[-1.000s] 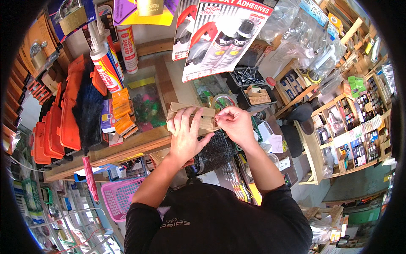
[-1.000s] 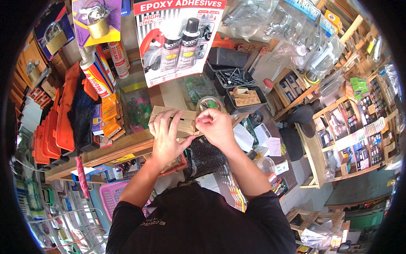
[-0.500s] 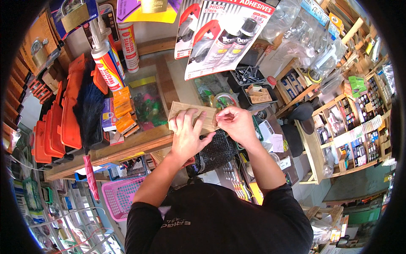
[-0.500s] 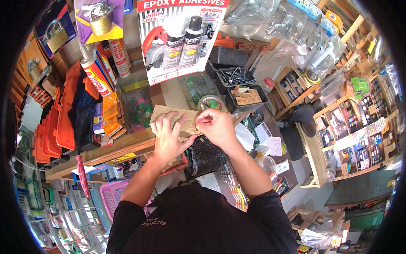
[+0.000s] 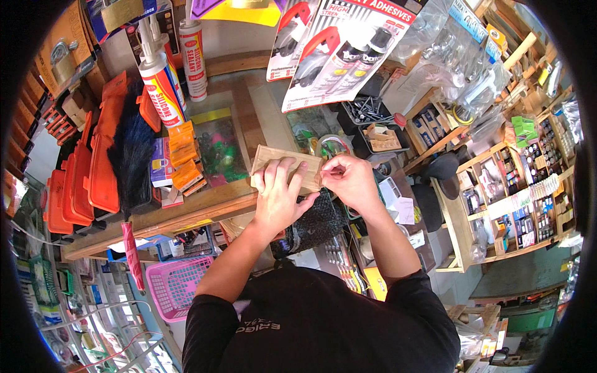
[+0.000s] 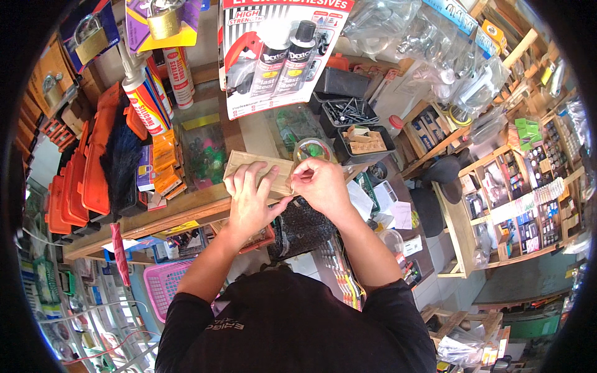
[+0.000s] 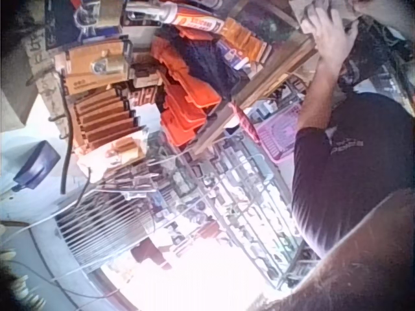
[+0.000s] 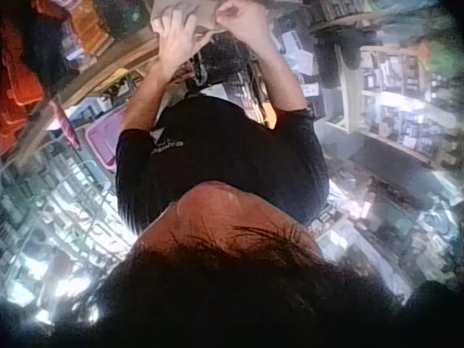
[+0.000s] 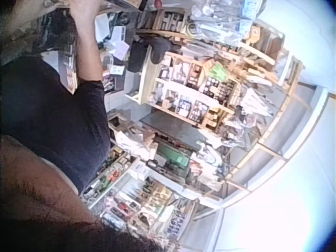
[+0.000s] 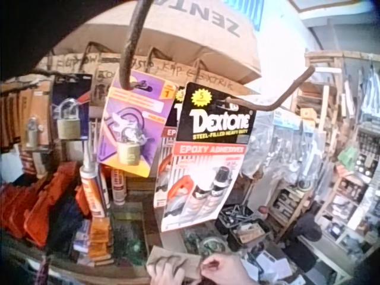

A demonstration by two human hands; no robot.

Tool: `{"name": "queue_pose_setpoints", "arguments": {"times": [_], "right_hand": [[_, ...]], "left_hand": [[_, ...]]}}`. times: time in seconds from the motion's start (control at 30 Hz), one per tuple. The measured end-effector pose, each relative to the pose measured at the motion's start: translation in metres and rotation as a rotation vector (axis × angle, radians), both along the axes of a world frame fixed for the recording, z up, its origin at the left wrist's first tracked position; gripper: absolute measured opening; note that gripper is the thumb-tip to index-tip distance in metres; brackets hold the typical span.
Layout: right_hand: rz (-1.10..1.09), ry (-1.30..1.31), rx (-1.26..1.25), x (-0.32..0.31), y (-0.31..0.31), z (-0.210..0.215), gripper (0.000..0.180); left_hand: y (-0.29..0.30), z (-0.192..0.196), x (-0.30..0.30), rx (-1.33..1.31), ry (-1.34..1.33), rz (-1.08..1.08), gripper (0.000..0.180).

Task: The person folds a flat cardboard sheet into a box shape by hand and secures the bottom and side flaps with pieces of tape cut using scissors.

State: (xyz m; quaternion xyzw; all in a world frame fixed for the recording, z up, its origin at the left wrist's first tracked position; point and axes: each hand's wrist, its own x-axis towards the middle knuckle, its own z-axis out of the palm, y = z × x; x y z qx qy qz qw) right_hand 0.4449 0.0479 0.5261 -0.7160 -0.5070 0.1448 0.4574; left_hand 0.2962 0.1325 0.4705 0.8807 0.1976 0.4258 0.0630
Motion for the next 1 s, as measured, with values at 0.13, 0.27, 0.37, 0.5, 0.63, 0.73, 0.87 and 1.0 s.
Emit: {"name": "queue_pose_setpoints", "arguments": {"times": [0.13,0.27,0.37,0.5,0.63,0.73,0.87,1.0], "right_hand": [[0.002,-0.020,-0.032,0.001,0.001,0.002,0.013],[0.000,-0.019,-0.043,0.003,0.003,0.002,0.012],[-0.010,-0.011,-0.063,-0.002,0.004,0.009,0.012],[-0.014,-0.035,-0.076,-0.002,0.004,0.009,0.012],[-0.009,-0.017,-0.110,0.002,0.005,0.008,0.012],[0.004,-0.034,-0.175,0.003,0.007,0.015,0.013],[0.052,0.000,-0.270,0.018,0.012,0.011,0.016],[0.178,0.216,-0.267,0.032,0.017,0.007,0.016]], "left_hand": [[-0.001,0.001,-0.001,-0.005,0.003,-0.004,0.067],[-0.001,0.002,-0.001,-0.005,-0.009,-0.005,0.068],[-0.001,0.002,0.000,-0.008,-0.011,-0.003,0.069],[-0.001,0.002,-0.001,-0.007,-0.007,-0.001,0.069],[-0.002,0.003,-0.002,-0.008,0.006,-0.003,0.068],[-0.002,0.002,-0.004,-0.007,0.026,-0.001,0.066],[-0.004,0.002,-0.003,0.001,0.025,0.002,0.066],[-0.005,0.002,-0.003,0.011,0.032,0.012,0.065]]}}
